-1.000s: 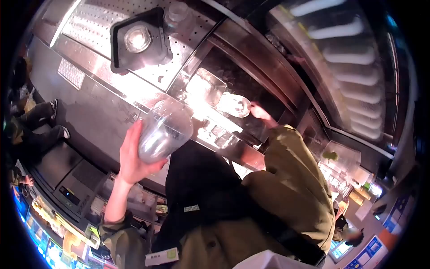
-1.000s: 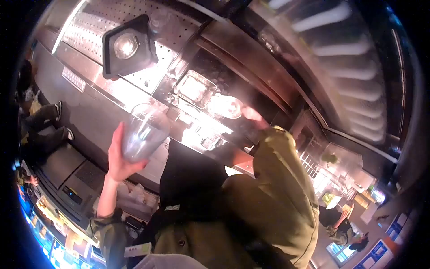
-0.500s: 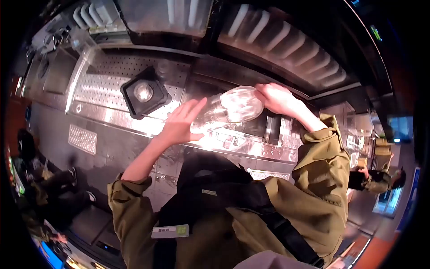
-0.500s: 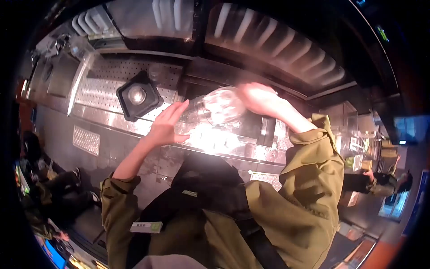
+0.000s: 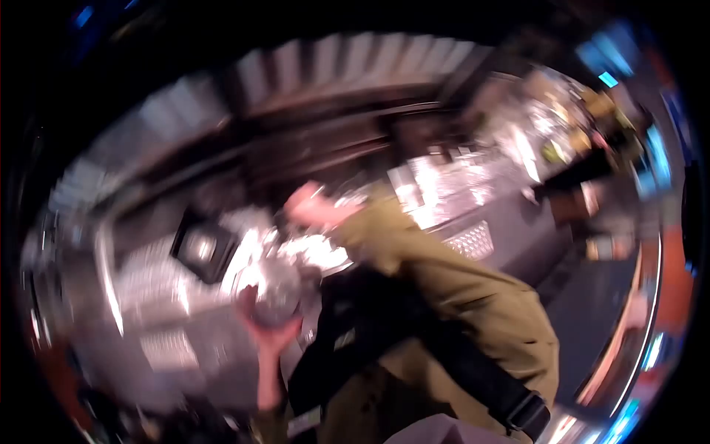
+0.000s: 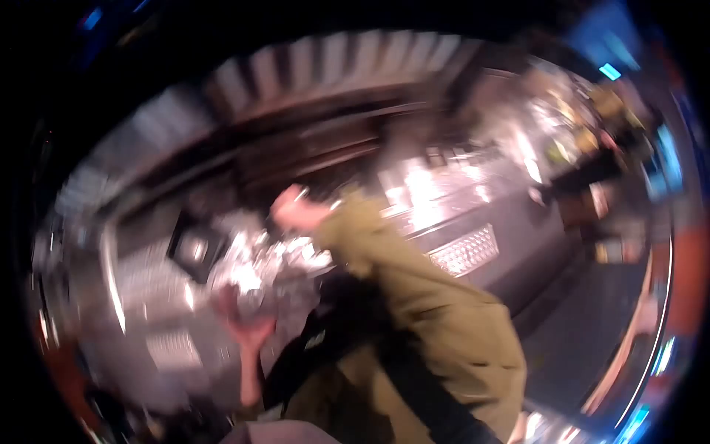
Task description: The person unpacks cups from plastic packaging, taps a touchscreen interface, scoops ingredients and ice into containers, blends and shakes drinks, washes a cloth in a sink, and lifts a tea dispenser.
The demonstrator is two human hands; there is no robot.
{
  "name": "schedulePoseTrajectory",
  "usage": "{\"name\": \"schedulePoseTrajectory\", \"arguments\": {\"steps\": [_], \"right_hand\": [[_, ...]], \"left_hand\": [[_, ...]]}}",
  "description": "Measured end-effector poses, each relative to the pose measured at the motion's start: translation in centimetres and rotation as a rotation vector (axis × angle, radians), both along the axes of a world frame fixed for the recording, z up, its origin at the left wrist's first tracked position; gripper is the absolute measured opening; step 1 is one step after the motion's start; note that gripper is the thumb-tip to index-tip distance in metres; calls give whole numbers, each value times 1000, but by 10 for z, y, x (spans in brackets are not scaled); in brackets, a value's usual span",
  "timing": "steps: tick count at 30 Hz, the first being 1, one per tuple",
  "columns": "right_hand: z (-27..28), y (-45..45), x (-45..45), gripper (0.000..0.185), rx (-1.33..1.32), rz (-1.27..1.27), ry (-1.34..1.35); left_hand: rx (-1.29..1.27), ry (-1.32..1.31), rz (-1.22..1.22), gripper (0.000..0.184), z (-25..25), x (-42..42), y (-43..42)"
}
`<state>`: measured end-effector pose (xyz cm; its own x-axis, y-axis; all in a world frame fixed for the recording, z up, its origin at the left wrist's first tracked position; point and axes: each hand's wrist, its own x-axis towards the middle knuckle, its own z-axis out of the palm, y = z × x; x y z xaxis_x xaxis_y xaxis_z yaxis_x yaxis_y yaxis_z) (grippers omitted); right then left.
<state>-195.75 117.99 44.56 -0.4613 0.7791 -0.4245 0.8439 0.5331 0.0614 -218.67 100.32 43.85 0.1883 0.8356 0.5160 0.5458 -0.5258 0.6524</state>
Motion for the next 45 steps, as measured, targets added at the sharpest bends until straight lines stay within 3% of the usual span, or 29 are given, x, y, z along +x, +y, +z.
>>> {"name": "schedulePoseTrajectory", "arguments": {"steps": [1, 2, 4, 5, 7, 8, 11, 12, 14, 16, 17, 19, 21, 23, 26, 29, 30, 32, 33, 34, 35, 36, 38, 42, 45], "right_hand": [[-26, -2, -13, 16, 4, -48, 115], [-56, 0, -18, 17, 19, -78, 199], [-59, -6, -11, 20, 22, -136, 399], [-46, -16, 4, 22, 5, -189, 545], [-8, -57, 67, 29, -100, -338, 1138], [-15, -71, 102, 32, -111, -241, 1345], [34, -186, 234, 29, -407, -615, 1693], [40, -228, 275, 42, -544, -705, 1786], [47, -317, 328, 59, -387, -695, 1894], [76, -394, 366, 80, -218, -883, 1597], [83, -425, 384, 85, -106, -1043, 1207], [74, -475, 421, 98, 305, -1173, 1403], [85, -513, 462, 98, 536, -1218, 1294], [100, -533, 508, 99, 625, -1235, 1218], [100, -527, 585, 97, 743, -1173, 1019], [112, -500, 672, 90, 774, -902, 1056], [120, -488, 711, 79, 739, -765, 1126], [104, -457, 804, 55, 807, -812, 1361], [105, -438, 852, 36, 873, -968, 1287], [89, -411, 908, 26, 1147, -974, 1196], [75, -392, 958, 24, 1098, -1245, 1106], [62, -376, 1004, 25, 1139, -1239, 859], [35, -342, 1078, 22, 1079, -1233, 627], [-17, -261, 1192, 14, 971, -1334, 203], [-54, -212, 1265, 15, 897, -1435, 82]], "left_hand": [[-82, -9, -68, 119, 15, 15, 2], [-211, -265, -99, 122, 27, 34, -4], [-304, -391, -205, 123, 40, 69, -4], [-338, -409, -243, 124, 42, 85, -5], [-468, -331, -415, 125, 30, 122, 2], [-540, -394, -441, 124, 37, 154, 1], [-670, -731, -724, 123, 34, 252, -6], [-630, -657, -883, 124, 48, 289, -9], [-691, -614, -1066, 126, 45, 365, -27], [-835, -733, -1245, 126, 55, 458, -71], [-845, -732, -1321, 125, 54, 501, -93], [-931, -662, -1499, 126, 57, 575, -133], [-860, -492, -1552, 127, 56, 635, -158], [-579, -594, -1691, 131, 83, 693, -169], [-499, -644, -1590, 125, 112, 762, -174], [-393, -823, -1566, 116, 126, 835, -146], [-438, -859, -1441, 116, 133, 850, -135], [-491, -924, -1255, 116, 130, 879, -104], [-548, -985, -1177, 117, 128, 893, -83], [-602, -1048, -1097, 119, 126, 906, -63], [-557, -1062, -1150, 113, 139, 922, -61], [-513, -1076, -1204, 108, 152, 937, -58], [-517, -1022, -1158, 106, 164, 964, -44], [-462, -918, -1052, 118, 188, 1007, -18], [-416, -823, -955, 125, 213, 1035, -12]]}}
